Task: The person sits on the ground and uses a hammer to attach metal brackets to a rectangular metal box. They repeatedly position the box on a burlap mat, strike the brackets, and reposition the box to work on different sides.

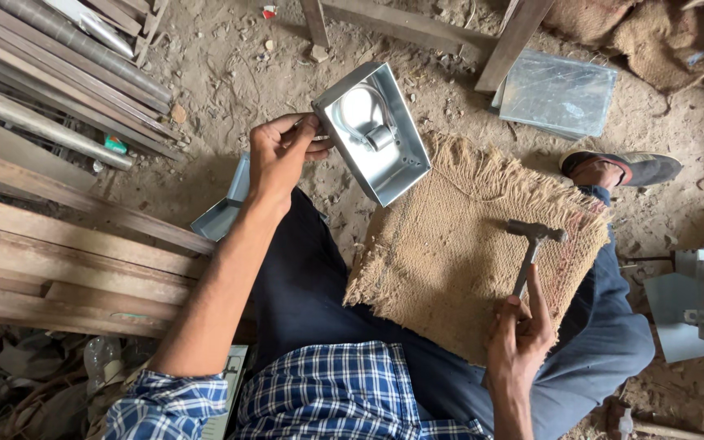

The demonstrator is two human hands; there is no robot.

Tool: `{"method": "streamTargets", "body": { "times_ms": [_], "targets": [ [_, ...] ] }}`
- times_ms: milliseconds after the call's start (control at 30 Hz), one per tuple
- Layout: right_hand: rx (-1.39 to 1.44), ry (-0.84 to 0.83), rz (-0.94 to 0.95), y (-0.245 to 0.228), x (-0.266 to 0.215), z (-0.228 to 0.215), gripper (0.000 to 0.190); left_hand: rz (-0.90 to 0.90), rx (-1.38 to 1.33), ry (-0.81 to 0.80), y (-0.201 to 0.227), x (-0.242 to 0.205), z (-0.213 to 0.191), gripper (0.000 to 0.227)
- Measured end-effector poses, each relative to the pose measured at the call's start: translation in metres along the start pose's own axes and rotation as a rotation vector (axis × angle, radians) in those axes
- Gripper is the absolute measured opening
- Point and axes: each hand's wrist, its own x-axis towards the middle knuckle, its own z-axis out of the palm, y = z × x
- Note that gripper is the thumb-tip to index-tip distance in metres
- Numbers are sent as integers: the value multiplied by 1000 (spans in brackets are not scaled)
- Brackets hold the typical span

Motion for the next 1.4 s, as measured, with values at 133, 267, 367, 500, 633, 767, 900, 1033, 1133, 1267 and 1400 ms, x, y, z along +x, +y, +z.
{"method": "streamTargets", "body": {
  "times_ms": [133, 267, 367, 500, 633, 767, 900, 1033, 1133, 1267, 1400],
  "targets": [
    [105, -26, 28, 7, -4, -3, 56, 7, 24, -51, -5, 12, -6, 19],
    [74, 23, 91, 12, -1, -2, 56, 24, 9, -61, -13, 24, -11, 17],
    [147, 25, 94, 16, 1, 0, 59, -58, 30, -38, -18, 25, -19, 17],
    [101, 24, 87, 18, 3, -2, 61, -85, -56, -61, -31, 24, -26, 19],
    [109, -7, 65, 12, 0, -2, 60, -126, -109, -22, -46, 18, -36, 20],
    [66, 0, 87, 4, 0, -1, 60, -133, -181, -9, -60, 12, -40, 19],
    [72, -6, 86, 1, -1, 0, 61, -170, -170, 30, -64, 5, -42, 20],
    [118, -15, 95, -2, -1, -1, 61, -140, -182, 22, -53, -3, -37, 20],
    [81, -12, 63, 0, -1, -1, 63, -103, -158, 0, -39, -7, -28, 20],
    [58, 11, 95, 9, -1, -1, 62, -39, -89, -42, -11, -21, -18, 17],
    [-38, 60, 111, 15, 0, -8, 62, -63, -88, -97, 3, -42, -5, 18]
  ]
}}
